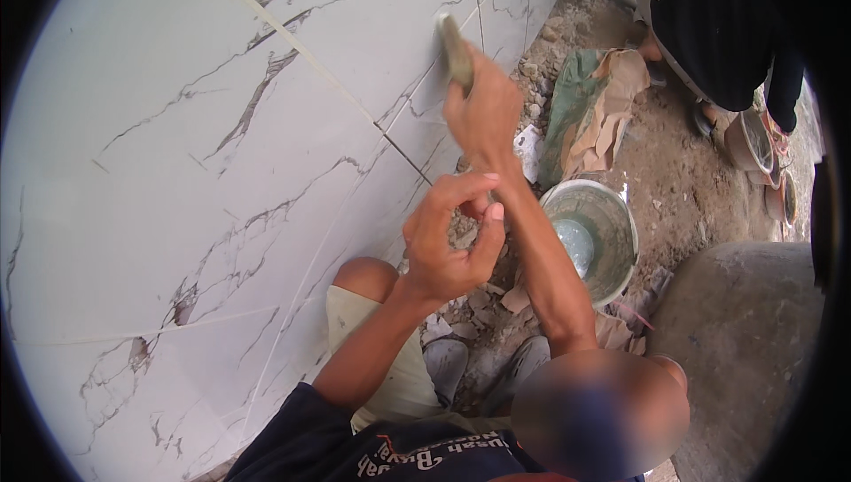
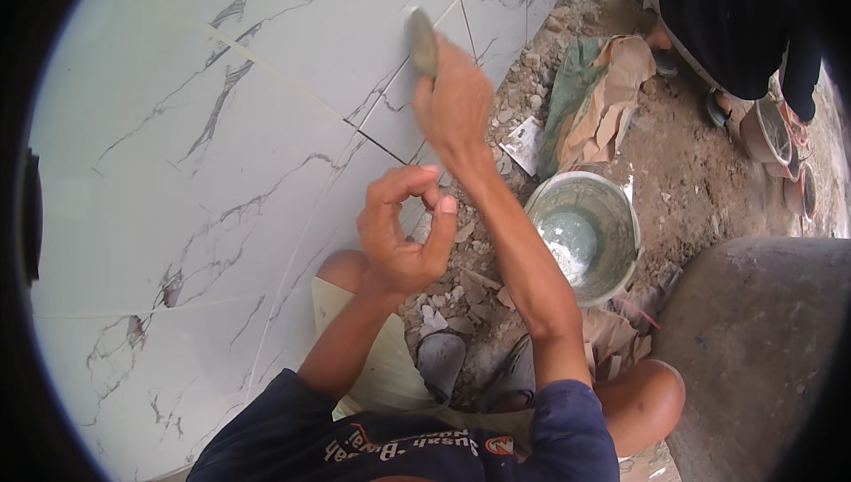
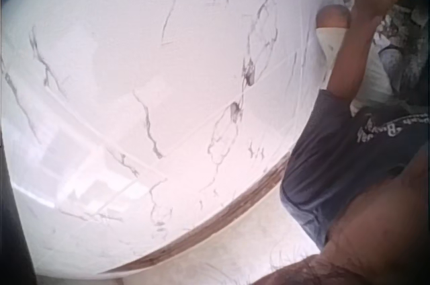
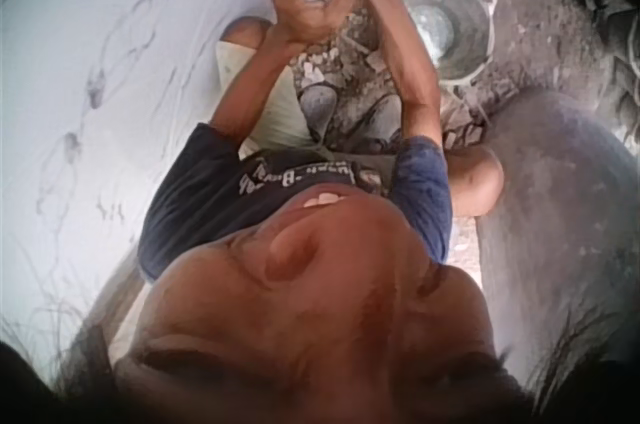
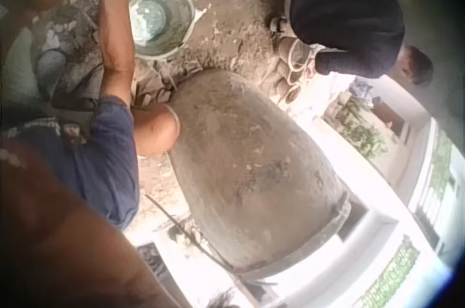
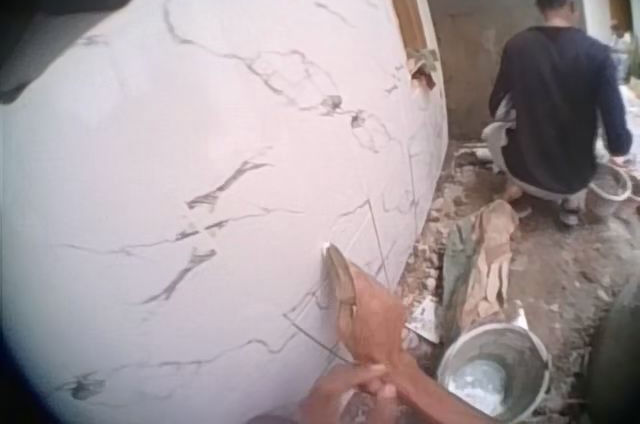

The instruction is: The person applies grout to the joints between white marble-patterned wall tiles using a small sponge. They repeatedly dip the sponge into a metal bowl of water to clean it and then wipe the tile surfaces to remove excess grout.

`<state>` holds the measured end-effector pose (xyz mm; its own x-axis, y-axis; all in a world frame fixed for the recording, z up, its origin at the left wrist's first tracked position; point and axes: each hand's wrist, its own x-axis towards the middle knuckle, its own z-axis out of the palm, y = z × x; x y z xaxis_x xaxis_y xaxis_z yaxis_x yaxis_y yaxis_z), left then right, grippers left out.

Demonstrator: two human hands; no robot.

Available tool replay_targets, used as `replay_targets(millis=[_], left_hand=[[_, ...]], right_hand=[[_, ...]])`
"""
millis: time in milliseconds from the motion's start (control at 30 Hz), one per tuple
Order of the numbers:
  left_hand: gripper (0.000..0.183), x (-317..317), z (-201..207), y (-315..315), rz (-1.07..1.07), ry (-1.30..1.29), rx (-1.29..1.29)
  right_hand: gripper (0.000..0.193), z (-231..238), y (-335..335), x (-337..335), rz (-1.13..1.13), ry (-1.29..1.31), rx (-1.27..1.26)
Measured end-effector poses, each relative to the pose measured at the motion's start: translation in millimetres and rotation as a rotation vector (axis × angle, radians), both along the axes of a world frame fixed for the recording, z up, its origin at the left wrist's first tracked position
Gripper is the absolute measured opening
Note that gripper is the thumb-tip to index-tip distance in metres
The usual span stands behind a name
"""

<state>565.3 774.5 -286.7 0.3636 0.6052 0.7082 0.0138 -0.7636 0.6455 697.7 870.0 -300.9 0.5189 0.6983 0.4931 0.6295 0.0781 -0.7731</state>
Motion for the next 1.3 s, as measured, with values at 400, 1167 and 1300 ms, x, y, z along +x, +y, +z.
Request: replay_targets(millis=[400,1167,1300], left_hand=[[0.042,-2,7,-5,-0.001,-0.086,-0.012],[0.041,-3,2,-5,-0.002,-0.056,-0.03],[0.042,-1,-2,-4,-0.012,-0.046,-0.016]], right_hand=[[0.039,-55,-7,46,0.239,0.973,0.288],[0.081,-92,-60,52,0.635,1.214,0.437],[0.075,-97,-53,68,1.012,1.471,0.559]])
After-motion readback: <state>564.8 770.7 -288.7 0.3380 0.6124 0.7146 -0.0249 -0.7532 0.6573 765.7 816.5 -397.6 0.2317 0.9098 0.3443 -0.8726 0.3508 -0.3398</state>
